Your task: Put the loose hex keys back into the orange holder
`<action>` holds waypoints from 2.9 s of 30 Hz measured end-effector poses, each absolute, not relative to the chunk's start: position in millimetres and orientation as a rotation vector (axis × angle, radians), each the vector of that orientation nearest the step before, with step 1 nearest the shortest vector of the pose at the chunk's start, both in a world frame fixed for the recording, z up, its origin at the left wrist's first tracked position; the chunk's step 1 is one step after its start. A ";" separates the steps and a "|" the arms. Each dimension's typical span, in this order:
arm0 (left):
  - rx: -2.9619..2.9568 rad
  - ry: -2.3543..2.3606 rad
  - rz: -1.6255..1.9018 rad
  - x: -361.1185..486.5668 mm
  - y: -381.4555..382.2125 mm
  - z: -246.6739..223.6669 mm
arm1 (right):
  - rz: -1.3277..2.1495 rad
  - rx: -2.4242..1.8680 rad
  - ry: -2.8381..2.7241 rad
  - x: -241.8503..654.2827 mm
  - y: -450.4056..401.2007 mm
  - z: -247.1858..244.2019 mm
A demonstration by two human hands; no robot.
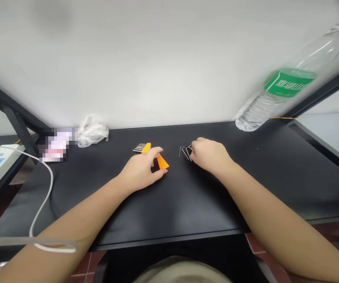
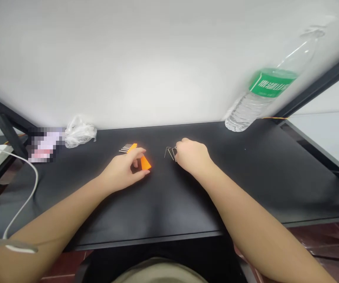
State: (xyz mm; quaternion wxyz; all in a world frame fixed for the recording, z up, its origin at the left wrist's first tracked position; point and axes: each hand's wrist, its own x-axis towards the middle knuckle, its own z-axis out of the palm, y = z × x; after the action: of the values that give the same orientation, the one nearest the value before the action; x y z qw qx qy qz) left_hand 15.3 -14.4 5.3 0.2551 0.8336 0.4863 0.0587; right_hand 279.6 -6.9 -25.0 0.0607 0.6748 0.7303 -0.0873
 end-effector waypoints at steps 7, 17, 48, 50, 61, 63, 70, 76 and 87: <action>2.269 1.320 0.147 15.6 -14.8 7.9 | -0.311 2.090 2.266 275.4 -7.5 -15.8; 2.269 1.325 0.126 15.5 -14.9 7.7 | -0.661 2.097 2.200 268.4 -7.0 -15.3; 2.281 1.307 0.115 14.7 -14.4 5.8 | -0.589 2.183 2.232 289.2 1.5 -26.7; 2.288 1.303 0.115 14.3 -14.4 5.7 | -0.599 2.161 2.362 298.1 3.2 -29.5; 2.319 1.283 0.124 13.4 -14.7 4.2 | -0.743 1.927 2.587 322.0 15.1 -48.2; 2.320 1.281 0.121 13.4 -14.7 5.0 | -0.783 1.925 2.602 322.7 15.0 -46.4; 2.316 1.295 0.084 14.0 -14.0 6.1 | -0.825 1.958 2.628 322.7 15.3 -51.0; 2.308 1.313 0.074 13.5 -13.8 4.8 | -0.794 1.726 2.739 339.0 16.5 -42.0; 2.332 1.291 0.065 13.1 -12.1 2.8 | -0.825 1.618 2.714 364.3 18.9 -48.3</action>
State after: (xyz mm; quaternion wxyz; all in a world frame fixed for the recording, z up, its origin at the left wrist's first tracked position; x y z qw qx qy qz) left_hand 13.1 -12.1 2.8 0.2355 0.8500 0.4707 0.0238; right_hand 364.3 18.9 -48.3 -0.0620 0.4945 0.8295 -0.2521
